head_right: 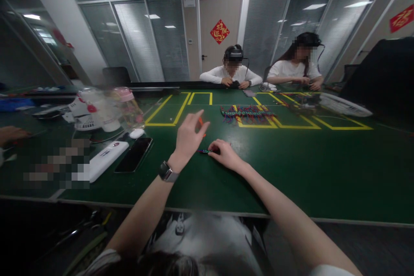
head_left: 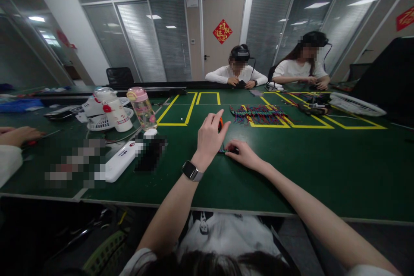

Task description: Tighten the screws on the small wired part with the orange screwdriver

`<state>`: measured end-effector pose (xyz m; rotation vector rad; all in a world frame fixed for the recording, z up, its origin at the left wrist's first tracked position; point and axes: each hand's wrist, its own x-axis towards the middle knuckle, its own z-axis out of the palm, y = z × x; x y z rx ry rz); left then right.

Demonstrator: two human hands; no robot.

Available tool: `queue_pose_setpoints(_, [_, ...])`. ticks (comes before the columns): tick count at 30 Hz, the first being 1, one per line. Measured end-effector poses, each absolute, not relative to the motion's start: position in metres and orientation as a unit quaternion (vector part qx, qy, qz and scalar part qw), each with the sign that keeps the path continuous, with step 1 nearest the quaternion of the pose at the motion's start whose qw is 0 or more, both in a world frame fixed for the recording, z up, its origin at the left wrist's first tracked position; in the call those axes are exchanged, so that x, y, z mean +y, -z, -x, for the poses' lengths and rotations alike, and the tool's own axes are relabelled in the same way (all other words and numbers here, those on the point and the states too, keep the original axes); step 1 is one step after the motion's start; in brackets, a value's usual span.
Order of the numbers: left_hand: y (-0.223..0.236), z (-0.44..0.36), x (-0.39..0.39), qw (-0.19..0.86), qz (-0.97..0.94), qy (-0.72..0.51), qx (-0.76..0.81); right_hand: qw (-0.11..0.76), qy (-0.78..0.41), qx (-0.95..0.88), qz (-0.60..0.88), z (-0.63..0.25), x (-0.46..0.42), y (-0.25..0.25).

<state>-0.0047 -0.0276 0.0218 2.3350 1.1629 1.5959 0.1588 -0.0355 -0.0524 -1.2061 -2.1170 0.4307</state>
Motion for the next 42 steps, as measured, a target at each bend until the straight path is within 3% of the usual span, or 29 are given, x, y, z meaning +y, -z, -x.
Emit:
queue_pose_setpoints(3, [-0.022,0.001,-0.024,0.196,-0.762,-0.551,0.278,0.326,-0.166,-0.807,0.464,-0.159,-0.035,0.052])
queue_pose_setpoints(5, [-0.022,0.001,-0.022,0.241,-0.754,-0.55,0.266,0.326,-0.166,-0.807,0.463,-0.159,-0.035,0.052])
queue_pose_setpoints(10, [-0.024,0.005,-0.026,0.072,-0.738,-0.562,0.366,0.328,-0.167,-0.806,0.463,-0.159,-0.035,0.053])
queue_pose_setpoints(12, [-0.025,0.005,-0.027,0.086,-0.743,-0.566,0.347,0.33,-0.166,-0.807,0.461,-0.159,-0.035,0.054])
queue_pose_setpoints(17, [-0.028,0.003,-0.022,0.336,-0.732,-0.54,0.242,0.328,-0.162,-0.809,0.46,-0.159,-0.035,0.053])
queue_pose_setpoints(19, [-0.028,0.004,-0.021,0.392,-0.739,-0.507,0.207,0.326,-0.161,-0.809,0.462,-0.159,-0.035,0.052])
queue_pose_setpoints(21, [-0.027,0.005,-0.022,0.359,-0.752,-0.509,0.213,0.326,-0.162,-0.807,0.464,-0.158,-0.036,0.052])
queue_pose_setpoints(25, [-0.024,0.007,-0.028,0.103,-0.744,-0.555,0.358,0.328,-0.167,-0.805,0.465,-0.158,-0.036,0.052])
queue_pose_setpoints(27, [-0.024,0.006,-0.029,0.047,-0.74,-0.554,0.379,0.328,-0.167,-0.806,0.464,-0.158,-0.036,0.052])
queue_pose_setpoints(29, [-0.025,0.005,-0.027,0.118,-0.75,-0.555,0.339,0.329,-0.167,-0.807,0.462,-0.158,-0.036,0.052])
queue_pose_setpoints(32, [-0.027,0.004,-0.023,0.31,-0.757,-0.523,0.24,0.329,-0.163,-0.809,0.46,-0.158,-0.035,0.052])
queue_pose_setpoints(34, [-0.027,0.003,-0.023,0.348,-0.763,-0.504,0.208,0.328,-0.162,-0.808,0.462,-0.158,-0.035,0.052])
queue_pose_setpoints(36, [-0.026,0.005,-0.025,0.264,-0.774,-0.523,0.24,0.329,-0.165,-0.806,0.463,-0.158,-0.036,0.052])
queue_pose_setpoints(40, [-0.025,0.008,-0.034,-0.021,-0.757,-0.52,0.396,0.327,-0.164,-0.805,0.467,-0.157,-0.036,0.052])
queue_pose_setpoints(42, [-0.025,0.008,-0.036,-0.055,-0.763,-0.498,0.408,0.326,-0.164,-0.806,0.467,-0.158,-0.036,0.052])
